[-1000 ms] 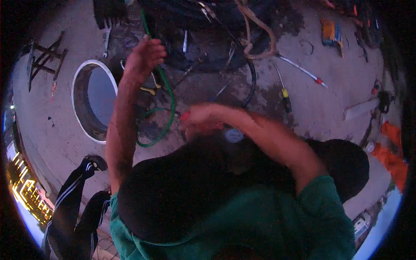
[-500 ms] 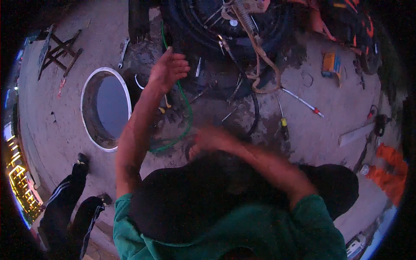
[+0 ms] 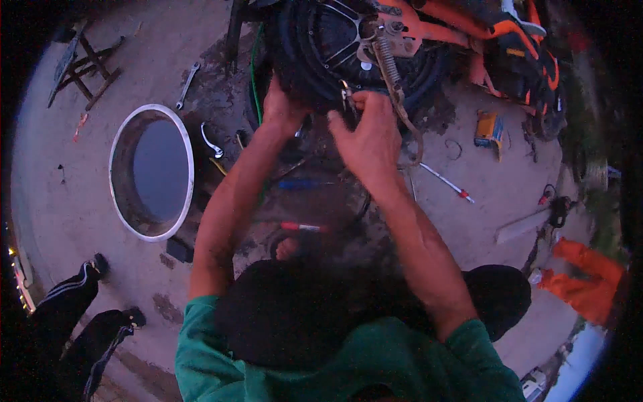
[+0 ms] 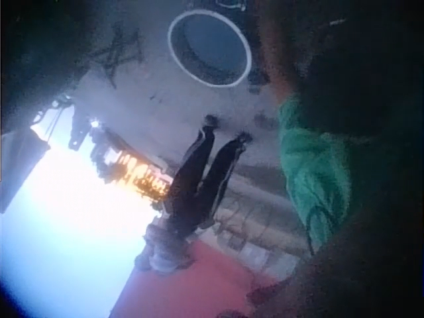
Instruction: The person repairs a scooter tire by using pliers to remove debris, checking the tire in a basin of water, and using a pump with a gauge to inflate the tire.
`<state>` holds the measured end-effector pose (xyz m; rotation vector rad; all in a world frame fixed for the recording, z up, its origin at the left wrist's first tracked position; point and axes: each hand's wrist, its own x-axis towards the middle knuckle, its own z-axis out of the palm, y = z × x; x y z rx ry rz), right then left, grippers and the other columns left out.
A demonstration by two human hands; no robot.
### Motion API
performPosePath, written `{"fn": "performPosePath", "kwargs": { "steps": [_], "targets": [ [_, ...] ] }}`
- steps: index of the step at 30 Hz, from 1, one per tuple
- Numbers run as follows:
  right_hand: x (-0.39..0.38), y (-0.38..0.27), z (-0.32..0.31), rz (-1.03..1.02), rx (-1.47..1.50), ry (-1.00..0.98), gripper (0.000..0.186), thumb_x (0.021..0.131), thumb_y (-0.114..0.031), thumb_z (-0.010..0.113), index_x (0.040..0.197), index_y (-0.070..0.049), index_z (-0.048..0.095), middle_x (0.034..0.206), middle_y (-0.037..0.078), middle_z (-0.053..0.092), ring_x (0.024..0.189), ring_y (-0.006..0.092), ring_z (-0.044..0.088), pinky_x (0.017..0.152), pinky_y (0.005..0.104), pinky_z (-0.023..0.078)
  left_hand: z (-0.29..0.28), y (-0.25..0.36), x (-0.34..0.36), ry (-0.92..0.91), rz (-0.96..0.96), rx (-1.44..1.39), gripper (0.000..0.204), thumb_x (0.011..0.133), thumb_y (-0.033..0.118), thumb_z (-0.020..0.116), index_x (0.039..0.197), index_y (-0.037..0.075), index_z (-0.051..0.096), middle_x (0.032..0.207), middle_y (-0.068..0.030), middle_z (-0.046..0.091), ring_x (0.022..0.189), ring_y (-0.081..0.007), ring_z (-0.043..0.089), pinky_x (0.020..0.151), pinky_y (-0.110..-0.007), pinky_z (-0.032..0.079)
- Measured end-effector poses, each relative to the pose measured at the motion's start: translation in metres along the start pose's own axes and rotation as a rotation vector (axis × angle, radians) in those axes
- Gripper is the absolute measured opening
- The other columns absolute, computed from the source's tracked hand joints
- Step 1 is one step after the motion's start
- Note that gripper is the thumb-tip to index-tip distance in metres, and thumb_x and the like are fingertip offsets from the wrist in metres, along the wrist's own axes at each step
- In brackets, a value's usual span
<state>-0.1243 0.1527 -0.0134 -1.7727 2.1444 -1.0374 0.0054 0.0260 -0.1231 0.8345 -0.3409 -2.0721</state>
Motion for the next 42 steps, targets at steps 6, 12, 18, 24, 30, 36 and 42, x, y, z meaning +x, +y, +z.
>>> {"fn": "performPosePath", "kwargs": {
  "steps": [6,12,18,24,30,36,42],
  "targets": [
    [0.018,-0.003,0.006,0.289,-0.315,-0.306,0.046,0.087,-0.045,0.064,0.099,-0.001,0.06,0.087,0.025,0.068,0.084,0.0442,0.066,0.075,0.0546,0.05,-0.009,-0.006,0.006,0.001,0.025,-0.029,0.06,0.099,0.057,0.038,0.143,0.017,0.045,0.141,-0.0046,0.053,0.126,-0.0293,0.051,0.101,-0.052,0.042],
    [0.015,0.003,0.009,0.221,-0.383,-0.335,0.044,0.095,-0.043,0.052,0.094,-0.001,0.062,0.082,0.027,0.067,0.08,0.0471,0.065,0.072,0.057,0.049,0.006,-0.003,-0.005,0.044,-0.037,-0.06,0.061,0.1,0.056,0.037,0.146,0.016,0.041,0.145,-0.0046,0.048,0.129,-0.0305,0.048,0.101,-0.054,0.04],
    [-0.048,-0.039,-0.012,0.26,-0.098,-0.567,0.043,0.095,-0.044,0.051,0.09,-0.002,0.058,0.076,0.024,0.066,0.077,0.0466,0.064,0.071,0.0548,0.049,-0.005,-0.003,-0.001,-0.11,-0.022,-0.086,0.063,0.098,0.058,0.04,0.146,0.016,0.041,0.143,-0.0067,0.049,0.128,-0.0298,0.048,0.099,-0.055,0.041],
    [-0.133,0.005,0.038,0.066,-0.113,-0.896,0.048,0.091,-0.048,0.054,0.107,-0.004,0.063,0.091,0.023,0.069,0.086,0.0451,0.066,0.075,0.0561,0.053,-0.045,0.013,-0.026,0.041,-0.084,0.086,0.052,0.097,0.053,0.048,0.124,0.009,0.054,0.113,-0.0118,0.064,0.099,-0.0269,0.063,0.081,-0.044,0.051],
    [-0.116,0.086,-0.025,0.102,-0.547,-1.154,0.053,0.092,-0.053,0.05,0.103,-0.005,0.071,0.094,0.02,0.071,0.091,0.039,0.068,0.079,0.0495,0.053,-0.072,0.039,-0.099,0.188,0.116,0.381,0.04,0.097,0.039,0.055,0.116,0.004,0.057,0.099,-0.0117,0.066,0.086,-0.0255,0.066,0.076,-0.038,0.053],
    [-0.148,0.173,-0.069,-0.004,-0.687,-1.31,0.046,0.09,-0.049,0.054,0.091,-0.007,0.074,0.093,0.016,0.072,0.09,0.0356,0.069,0.075,0.0455,0.053,-0.183,0.138,-0.175,0.632,0.49,0.812,0.026,0.094,0.029,0.063,0.103,0.004,0.062,0.093,-0.0129,0.069,0.078,-0.0187,0.067,0.066,-0.03,0.053],
    [-0.108,0.091,-0.045,-0.047,-0.328,-1.241,0.033,0.09,-0.038,0.061,0.099,-0.007,0.068,0.088,0.012,0.071,0.083,0.0323,0.068,0.072,0.0432,0.052,-0.31,0.168,-0.198,0.996,0.1,2.135,0.037,0.082,0.036,0.071,0.098,0.003,0.063,0.08,-0.0111,0.066,0.076,-0.0309,0.066,0.073,-0.048,0.053]
  ]
}}
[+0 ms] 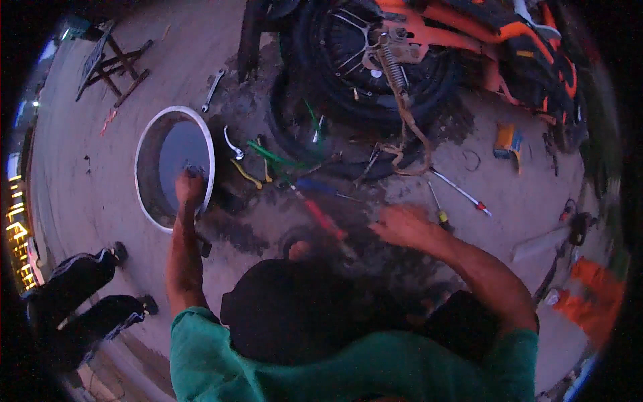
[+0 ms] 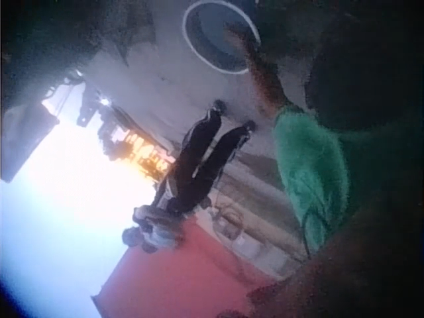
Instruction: The person repairs a scooter tire by using pliers to remove debris, checking the tire in a basin of water, and using a pump with a gauge to inflate the tire.
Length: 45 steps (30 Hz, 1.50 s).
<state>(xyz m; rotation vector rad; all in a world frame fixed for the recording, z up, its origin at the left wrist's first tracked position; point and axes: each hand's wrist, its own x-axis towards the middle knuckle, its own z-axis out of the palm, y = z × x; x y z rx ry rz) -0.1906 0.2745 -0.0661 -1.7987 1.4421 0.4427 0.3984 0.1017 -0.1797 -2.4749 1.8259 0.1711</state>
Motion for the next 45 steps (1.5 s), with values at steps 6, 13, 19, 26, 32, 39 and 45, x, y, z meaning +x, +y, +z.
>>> {"fn": "performPosePath", "kwargs": {
  "steps": [6,13,19,26,32,39,45],
  "targets": [
    [0.058,-0.057,-0.069,-0.228,1.595,0.135,0.033,0.097,-0.038,0.056,0.097,-0.005,0.063,0.085,0.007,0.068,0.082,0.0205,0.068,0.07,0.0354,0.054,-0.062,0.048,0.021,-0.927,-0.353,-1.66,0.028,0.097,0.033,0.055,0.079,0.012,0.056,0.061,-0.0044,0.055,0.054,-0.0179,0.056,0.047,-0.03,0.047],
    [0.103,-0.06,-0.119,-0.181,2.563,0.446,0.037,0.1,-0.034,0.047,0.107,0.001,0.059,0.106,0.017,0.065,0.102,0.0331,0.063,0.097,0.047,0.049,-0.204,0.333,-0.101,-1.056,0.038,-1.803,0.038,0.1,0.034,0.053,0.114,0.0,0.06,0.103,-0.016,0.066,0.097,-0.0262,0.066,0.086,-0.036,0.054],
    [0.108,-0.046,-0.123,-0.192,2.593,0.298,0.043,0.102,-0.033,0.042,0.119,0.005,0.053,0.117,0.019,0.062,0.107,0.0344,0.06,0.101,0.0477,0.046,-0.178,0.39,-0.097,-0.981,0.277,-1.651,0.051,0.099,0.032,0.054,0.135,-0.005,0.047,0.131,-0.0199,0.056,0.124,-0.0301,0.055,0.103,-0.039,0.045],
    [0.079,-0.061,-0.072,-0.126,2.075,0.536,0.041,0.099,-0.03,0.05,0.129,-0.003,0.053,0.113,0.012,0.066,0.1,0.0245,0.064,0.086,0.0366,0.051,-0.141,0.339,-0.101,-0.7,0.233,-1.608,0.044,0.098,0.028,0.058,0.128,-0.004,0.055,0.119,-0.0153,0.065,0.106,-0.0248,0.066,0.091,-0.036,0.052],
    [0.075,-0.055,-0.024,-0.029,1.856,0.419,0.029,0.096,-0.027,0.06,0.115,-0.005,0.063,0.102,0.006,0.069,0.085,0.0162,0.067,0.073,0.029,0.052,-0.14,0.336,-0.105,-0.481,0.315,-1.373,0.034,0.096,0.017,0.061,0.124,-0.003,0.058,0.106,-0.0117,0.069,0.094,-0.0175,0.068,0.079,-0.029,0.053],
    [0.069,-0.027,0.029,0.021,1.467,0.028,0.023,0.095,-0.026,0.061,0.094,-0.003,0.065,0.08,0.005,0.068,0.072,0.0136,0.065,0.063,0.0281,0.051,-0.14,0.378,-0.087,0.088,0.533,-1.114,0.04,0.089,0.02,0.072,0.118,-0.002,0.057,0.096,-0.0094,0.066,0.085,-0.016,0.063,0.077,-0.029,0.051],
    [0.018,0.043,0.06,-0.019,1.076,-0.074,0.028,0.093,-0.031,0.063,0.087,-0.003,0.066,0.072,0.005,0.066,0.069,0.015,0.064,0.062,0.0324,0.05,-0.119,0.387,-0.068,0.074,0.156,-1.317,0.051,0.088,0.032,0.072,0.124,0.0,0.053,0.107,-0.0098,0.064,0.093,-0.0193,0.06,0.081,-0.033,0.049]
  ]
}}
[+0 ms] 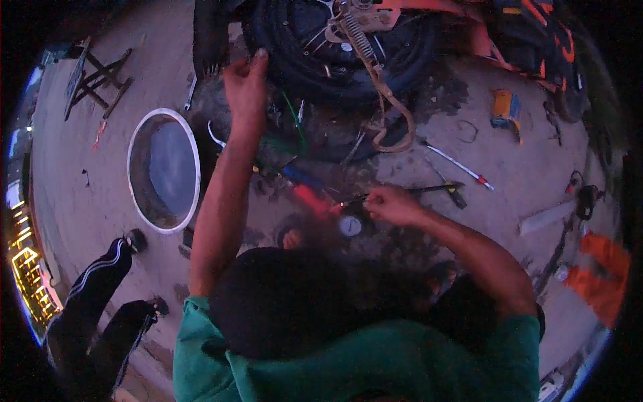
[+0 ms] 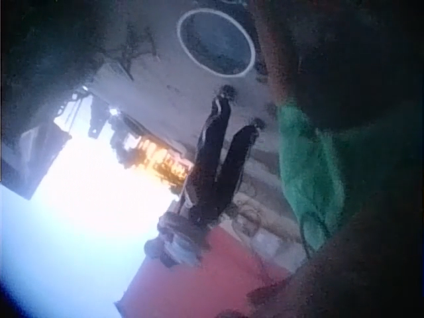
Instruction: The person repairs a scooter tire by using pliers to remove debris, checking the tire in a basin of water, and using a pump with a gauge to inflate the tire.
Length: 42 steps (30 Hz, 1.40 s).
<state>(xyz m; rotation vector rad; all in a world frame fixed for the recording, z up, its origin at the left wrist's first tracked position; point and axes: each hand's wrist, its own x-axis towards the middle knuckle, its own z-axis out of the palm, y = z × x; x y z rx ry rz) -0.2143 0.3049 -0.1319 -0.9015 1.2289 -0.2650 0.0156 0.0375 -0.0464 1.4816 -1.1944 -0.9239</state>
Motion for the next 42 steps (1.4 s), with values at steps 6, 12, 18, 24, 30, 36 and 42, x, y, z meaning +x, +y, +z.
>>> {"fn": "performPosePath", "kwargs": {
  "steps": [6,12,18,24,30,36,42],
  "targets": [
    [-0.025,0.001,-0.017,0.149,0.1,0.051,0.019,0.096,-0.022,0.06,0.096,-0.004,0.062,0.08,0.002,0.064,0.069,0.0094,0.059,0.064,0.0271,0.048,0.029,-0.003,0.022,-0.364,-0.426,-0.719,0.063,0.095,0.048,0.056,0.139,0.004,0.047,0.135,-0.0115,0.057,0.119,-0.0263,0.055,0.103,-0.042,0.043],
    [-0.022,0.011,-0.016,-0.005,0.116,0.114,0.021,0.097,-0.024,0.06,0.096,-0.004,0.062,0.078,0.001,0.063,0.068,0.0087,0.057,0.062,0.0261,0.046,0.041,-0.014,0.017,-0.347,-0.39,-0.755,0.069,0.095,0.053,0.054,0.144,0.006,0.043,0.144,-0.008,0.05,0.129,-0.0283,0.049,0.111,-0.044,0.036],
    [-0.019,-0.001,-0.012,-0.115,-0.167,0.156,0.025,0.095,-0.029,0.059,0.093,-0.005,0.065,0.079,0.004,0.066,0.071,0.0139,0.061,0.062,0.0338,0.05,0.022,-0.006,0.01,-0.482,-0.404,-0.979,0.075,0.094,0.06,0.046,0.151,0.014,0.033,0.154,-0.0085,0.037,0.138,-0.0327,0.039,0.116,-0.052,0.028],
    [-0.023,0.015,-0.007,-0.106,-0.228,0.102,0.031,0.092,-0.034,0.06,0.101,-0.006,0.068,0.086,0.012,0.071,0.078,0.0249,0.067,0.071,0.0409,0.052,0.059,-0.016,0.016,-0.397,-0.447,-0.89,0.068,0.099,0.058,0.029,0.152,0.015,0.032,0.157,-0.0062,0.032,0.143,-0.0315,0.03,0.119,-0.052,0.02],
    [-0.028,0.028,0.008,-0.291,-0.248,0.194,0.029,0.092,-0.033,0.059,0.098,-0.006,0.068,0.084,0.011,0.069,0.075,0.0219,0.066,0.067,0.0395,0.052,0.052,-0.051,0.034,-0.364,-0.255,-0.749,0.069,0.098,0.059,0.028,0.15,0.014,0.034,0.155,-0.0088,0.035,0.141,-0.0326,0.032,0.117,-0.051,0.024],
    [-0.017,0.021,0.012,-0.135,-0.098,0.047,0.025,0.093,-0.029,0.061,0.102,-0.006,0.066,0.088,0.009,0.069,0.08,0.0197,0.066,0.074,0.0376,0.053,0.046,-0.02,0.028,-0.221,-0.504,-0.966,0.066,0.096,0.058,0.037,0.137,0.01,0.053,0.131,-0.0111,0.06,0.119,-0.0342,0.056,0.106,-0.051,0.041],
    [-0.027,-0.041,0.015,-0.088,-0.303,0.144,0.02,0.092,-0.022,0.063,0.103,-0.006,0.065,0.086,0.004,0.067,0.077,0.0126,0.062,0.069,0.0312,0.051,0.04,-0.016,0.02,-0.362,-0.339,-1.017,0.077,0.092,0.069,0.037,0.147,0.015,0.041,0.145,-0.0096,0.048,0.129,-0.0368,0.046,0.108,-0.055,0.037]
  ]
}}
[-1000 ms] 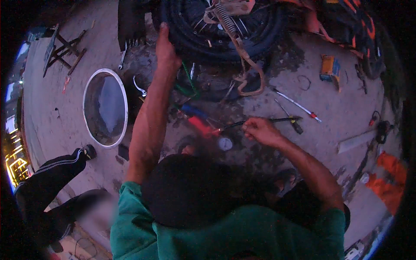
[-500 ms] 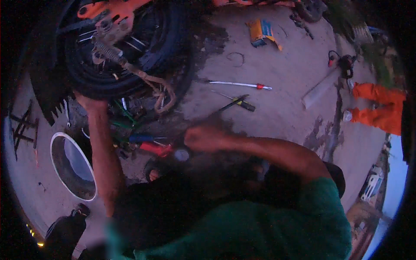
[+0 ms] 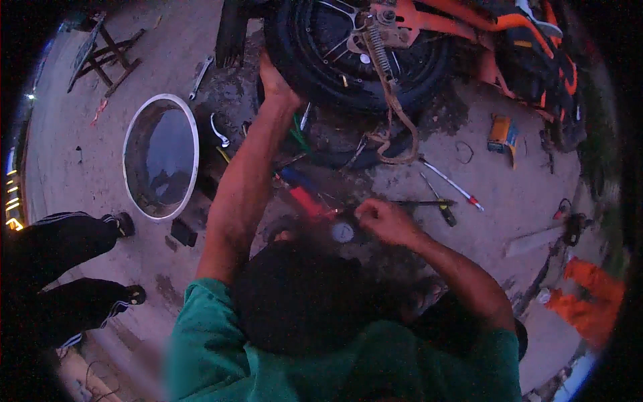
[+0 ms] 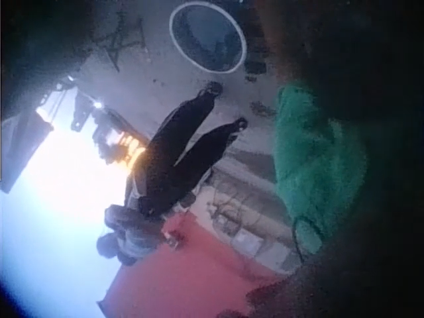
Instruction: The person repairs a scooter tire by using pliers to remove debris, checking the tire in a basin of water, and using a pump with a gauge to inflate the tire.
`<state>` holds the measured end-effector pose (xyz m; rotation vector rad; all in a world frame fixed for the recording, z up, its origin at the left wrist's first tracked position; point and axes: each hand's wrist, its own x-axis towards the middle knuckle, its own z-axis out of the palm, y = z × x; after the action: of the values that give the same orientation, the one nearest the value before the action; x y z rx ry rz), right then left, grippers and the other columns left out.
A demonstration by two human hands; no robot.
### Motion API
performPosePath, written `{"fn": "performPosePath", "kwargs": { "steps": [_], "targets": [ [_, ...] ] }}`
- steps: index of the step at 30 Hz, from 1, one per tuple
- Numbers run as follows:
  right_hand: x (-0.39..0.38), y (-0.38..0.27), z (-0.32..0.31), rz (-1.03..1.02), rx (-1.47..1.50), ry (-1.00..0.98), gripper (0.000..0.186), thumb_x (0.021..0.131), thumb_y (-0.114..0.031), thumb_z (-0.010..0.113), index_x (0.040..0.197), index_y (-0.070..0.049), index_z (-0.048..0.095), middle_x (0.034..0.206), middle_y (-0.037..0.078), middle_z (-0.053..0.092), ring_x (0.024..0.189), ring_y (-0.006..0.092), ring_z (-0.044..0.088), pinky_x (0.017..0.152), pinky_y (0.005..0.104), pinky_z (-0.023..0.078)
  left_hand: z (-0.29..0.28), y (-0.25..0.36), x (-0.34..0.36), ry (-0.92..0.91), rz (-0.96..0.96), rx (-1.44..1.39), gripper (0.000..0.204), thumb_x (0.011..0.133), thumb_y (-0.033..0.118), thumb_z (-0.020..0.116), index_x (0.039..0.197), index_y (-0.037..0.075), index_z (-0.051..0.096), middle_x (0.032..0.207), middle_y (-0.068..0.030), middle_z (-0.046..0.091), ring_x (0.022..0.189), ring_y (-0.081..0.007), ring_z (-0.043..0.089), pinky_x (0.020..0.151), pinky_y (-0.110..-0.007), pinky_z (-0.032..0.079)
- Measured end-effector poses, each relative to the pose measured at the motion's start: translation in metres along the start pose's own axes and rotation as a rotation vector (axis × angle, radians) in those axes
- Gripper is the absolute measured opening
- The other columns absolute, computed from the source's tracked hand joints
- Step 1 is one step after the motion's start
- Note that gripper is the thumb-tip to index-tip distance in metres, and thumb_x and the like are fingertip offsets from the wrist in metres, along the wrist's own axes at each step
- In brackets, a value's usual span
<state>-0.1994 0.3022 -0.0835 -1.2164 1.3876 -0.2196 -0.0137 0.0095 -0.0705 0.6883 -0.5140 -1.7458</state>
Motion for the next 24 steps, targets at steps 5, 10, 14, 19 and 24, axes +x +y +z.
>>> {"fn": "performPosePath", "kwargs": {
  "steps": [5,10,14,19,24],
  "targets": [
    [0.009,0.021,0.007,-0.032,0.122,0.055,0.02,0.093,-0.022,0.062,0.105,-0.006,0.064,0.083,0.004,0.068,0.075,0.0117,0.063,0.066,0.0293,0.051,-0.006,-0.008,-0.006,-0.053,-0.109,-0.148,0.073,0.097,0.065,0.024,0.149,0.015,0.037,0.151,-0.0094,0.041,0.136,-0.0331,0.04,0.114,-0.049,0.03],
    [0.01,0.013,0.002,0.061,0.126,0.043,0.02,0.096,-0.023,0.061,0.105,-0.005,0.064,0.082,0.004,0.068,0.073,0.0116,0.063,0.066,0.0276,0.051,-0.012,-0.044,-0.024,0.064,-0.109,-0.179,0.072,0.097,0.063,0.028,0.151,0.016,0.034,0.152,-0.0094,0.039,0.139,-0.0362,0.034,0.116,-0.054,0.025],
    [0.022,0.043,0.007,-0.066,0.222,0.048,0.019,0.097,-0.02,0.059,0.103,-0.002,0.063,0.081,0.003,0.066,0.071,0.011,0.062,0.066,0.0273,0.051,-0.018,-0.035,-0.029,0.095,-0.15,-0.171,0.065,0.099,0.058,0.032,0.147,0.015,0.041,0.145,-0.0113,0.048,0.132,-0.0363,0.044,0.111,-0.053,0.034],
    [0.027,0.036,-0.048,0.053,0.388,0.14,0.015,0.096,-0.017,0.06,0.101,-0.003,0.063,0.078,0.003,0.064,0.07,0.0104,0.061,0.065,0.0281,0.05,-0.085,0.055,-0.046,0.339,-0.024,0.337,0.052,0.1,0.045,0.046,0.124,0.0,0.054,0.119,-0.0168,0.063,0.109,-0.0329,0.062,0.094,-0.044,0.049],
    [0.046,0.006,-0.124,0.068,0.718,0.428,0.025,0.095,-0.031,0.061,0.1,-0.006,0.063,0.08,0.003,0.064,0.068,0.0113,0.06,0.061,0.026,0.046,-0.213,0.191,-0.087,0.333,0.102,0.427,0.046,0.1,0.041,0.052,0.123,0.001,0.055,0.115,-0.0152,0.063,0.103,-0.0298,0.064,0.091,-0.041,0.052]
  ]
}}
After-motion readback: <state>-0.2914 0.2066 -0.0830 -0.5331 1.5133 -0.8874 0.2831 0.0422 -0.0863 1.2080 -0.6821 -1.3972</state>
